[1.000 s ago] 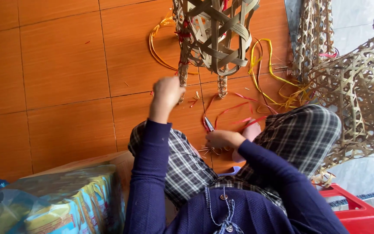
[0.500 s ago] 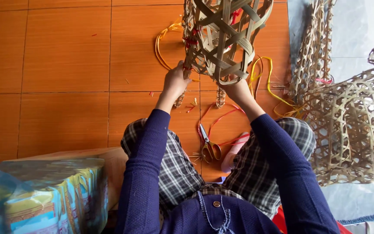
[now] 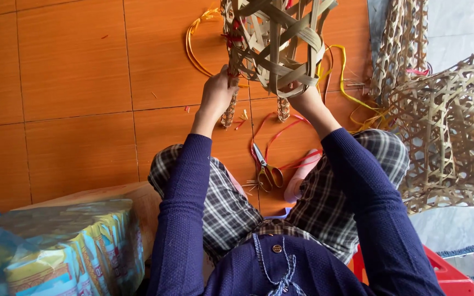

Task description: The person sits on the floor and assembles a woven animal sculpture by tying colored plastic strips around the joints of the structure. They use scissors to cut the strips and secure the connections, then inspect and adjust the shape of the sculpture.

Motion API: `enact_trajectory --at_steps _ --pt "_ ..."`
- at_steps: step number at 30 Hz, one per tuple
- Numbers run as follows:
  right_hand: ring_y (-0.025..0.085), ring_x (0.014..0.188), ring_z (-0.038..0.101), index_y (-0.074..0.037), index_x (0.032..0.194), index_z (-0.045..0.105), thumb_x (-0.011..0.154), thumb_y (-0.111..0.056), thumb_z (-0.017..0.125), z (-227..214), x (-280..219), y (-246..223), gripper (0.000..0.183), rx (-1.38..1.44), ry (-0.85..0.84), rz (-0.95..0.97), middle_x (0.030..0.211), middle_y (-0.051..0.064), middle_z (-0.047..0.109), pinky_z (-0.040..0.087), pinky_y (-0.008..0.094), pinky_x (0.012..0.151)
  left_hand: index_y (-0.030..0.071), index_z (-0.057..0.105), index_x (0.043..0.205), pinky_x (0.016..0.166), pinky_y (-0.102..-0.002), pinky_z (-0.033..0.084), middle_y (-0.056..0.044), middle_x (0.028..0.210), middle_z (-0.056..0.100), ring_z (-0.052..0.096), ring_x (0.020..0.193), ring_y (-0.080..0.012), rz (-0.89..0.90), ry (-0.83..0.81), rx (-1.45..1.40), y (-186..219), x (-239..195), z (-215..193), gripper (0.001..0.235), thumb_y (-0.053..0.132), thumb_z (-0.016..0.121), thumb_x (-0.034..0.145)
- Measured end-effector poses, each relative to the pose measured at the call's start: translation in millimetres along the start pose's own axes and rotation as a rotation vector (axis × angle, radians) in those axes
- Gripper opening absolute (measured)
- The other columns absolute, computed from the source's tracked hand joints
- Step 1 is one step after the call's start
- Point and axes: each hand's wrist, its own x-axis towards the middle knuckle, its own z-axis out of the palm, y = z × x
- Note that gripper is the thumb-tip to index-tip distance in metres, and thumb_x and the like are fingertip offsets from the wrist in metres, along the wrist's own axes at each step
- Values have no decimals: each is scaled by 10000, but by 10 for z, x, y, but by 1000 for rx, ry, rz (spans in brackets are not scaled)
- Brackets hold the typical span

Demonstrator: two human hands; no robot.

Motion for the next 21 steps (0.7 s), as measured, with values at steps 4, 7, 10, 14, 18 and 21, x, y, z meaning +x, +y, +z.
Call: enact_trajectory --at_steps 4,7,10,14,18,21 --pt "288 1076 591 -64 1257 494 846 -417 722 69 -14 63 588 55 22 14 1140 175 573 466 384 910 -53 568 1083 749 -480 564 -199 826 674 707 805 -375 -17 44 -66 -7 18 69 220 61 638 908" --pt "278 1095 577 -60 1291 474 843 -387 739 121 -46 96 615 105 50 24 1176 176 557 453 369 926 -43 565 1083 729 -471 566 -182 797 661 715 797 -350 -35 79 -36 13 20 85 197 79 593 931" --pt "268 1114 563 -57 1326 454 840 -357 757 152 -18 117 647 150 79 32 1213 177 540 439 354 943 -85 533 1166 767 -484 566 -219 910 686 708 894 -390 -40 70 26 -46 61 140 327 15 654 880" --pt "254 1142 542 -51 1377 425 835 -312 784 161 38 160 701 224 131 40 1267 178 515 419 331 967 -100 523 1197 829 -505 554 -254 1004 686 682 978 -413 -33 6 24 56 26 58 406 6 699 847" --pt "240 1171 520 -45 1429 395 831 -268 812 153 103 255 762 297 187 45 1322 180 490 398 309 992 -129 549 1220 897 -505 531 -300 1144 639 637 1068 -443 17 -48 8 167 -16 -93 412 -4 700 858" --pt "231 1190 506 -41 1463 375 828 -238 830 94 123 247 806 343 231 41 1358 181 473 385 294 1008 75 582 968 614 -437 490 -131 839 729 685 762 -363 132 119 47 -163 121 196 357 94 828 710"
